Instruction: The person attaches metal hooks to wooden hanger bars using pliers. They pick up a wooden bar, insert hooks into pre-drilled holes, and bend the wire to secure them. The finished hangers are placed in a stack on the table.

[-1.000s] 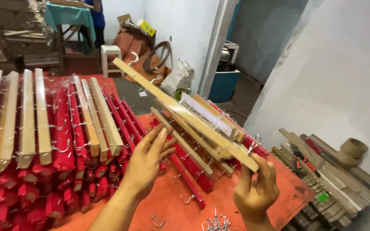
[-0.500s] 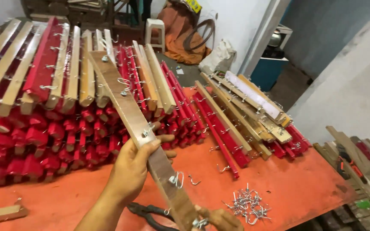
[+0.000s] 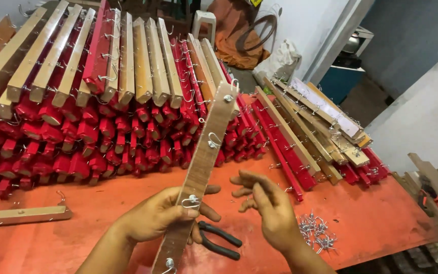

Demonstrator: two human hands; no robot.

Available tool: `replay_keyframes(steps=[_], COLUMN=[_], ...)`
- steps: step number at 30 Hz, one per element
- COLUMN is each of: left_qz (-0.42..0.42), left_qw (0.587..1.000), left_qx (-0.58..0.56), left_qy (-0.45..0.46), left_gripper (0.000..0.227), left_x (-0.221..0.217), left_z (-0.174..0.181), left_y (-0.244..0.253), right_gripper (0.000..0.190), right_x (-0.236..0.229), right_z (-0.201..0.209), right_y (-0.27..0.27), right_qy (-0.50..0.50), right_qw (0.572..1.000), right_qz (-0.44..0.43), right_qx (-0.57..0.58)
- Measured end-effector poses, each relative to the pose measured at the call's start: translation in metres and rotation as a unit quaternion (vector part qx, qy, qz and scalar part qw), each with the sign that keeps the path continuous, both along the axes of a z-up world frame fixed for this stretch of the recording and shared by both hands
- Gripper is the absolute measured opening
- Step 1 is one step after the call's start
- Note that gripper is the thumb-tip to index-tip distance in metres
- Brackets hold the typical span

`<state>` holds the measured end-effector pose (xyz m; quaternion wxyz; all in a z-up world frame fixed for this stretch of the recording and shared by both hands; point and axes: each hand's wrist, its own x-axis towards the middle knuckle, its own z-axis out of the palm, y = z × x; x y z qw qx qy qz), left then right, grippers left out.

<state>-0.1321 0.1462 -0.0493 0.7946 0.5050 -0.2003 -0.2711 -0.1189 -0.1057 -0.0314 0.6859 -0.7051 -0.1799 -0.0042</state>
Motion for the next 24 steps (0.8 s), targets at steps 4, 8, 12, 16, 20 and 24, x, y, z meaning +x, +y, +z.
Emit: replay_keyframes(steps=[4, 8, 12, 16, 20, 24], left_qz=[-0.105, -0.149, -0.048, -0.057, -0.046, -0.128], left_qw=[0.993, 0.985, 0.986, 0.996, 0.991, 0.991], left_qx=[-0.03, 0.033, 0.057, 0.068, 0.108, -0.013], left_qy=[0.031, 0.079, 0.146, 0.009, 0.057, 0.024], left_gripper=[0.061, 0.059, 0.035, 0.027, 0.042, 0.078], left_x=[-0.002, 0.0, 0.002, 0.012, 0.016, 0.016], left_z=[-0.008, -0.001, 0.005, -0.01, -0.017, -0.015], left_y=[-0.001, 0.002, 0.005, 0.017, 0.027, 0.036], right_gripper=[0.055, 0.048, 0.049, 0.049, 0.041, 0.035], right_x=[0.026, 0.043, 0.062, 0.066, 0.06, 0.065], right_z=[0.013, 0.002, -0.033, -0.04, -0.009, 0.008], right_y=[0.017, 0.019, 0.008, 0.008, 0.024, 0.041], right_qy=[0.071, 0.109, 0.129, 0.099, 0.103, 0.113], right_qw=[0.993, 0.977, 0.951, 0.952, 0.961, 0.964], right_qz=[0.045, 0.122, 0.146, 0.123, 0.015, -0.142], right_qx=[0.079, 0.137, 0.24, 0.264, 0.254, 0.192])
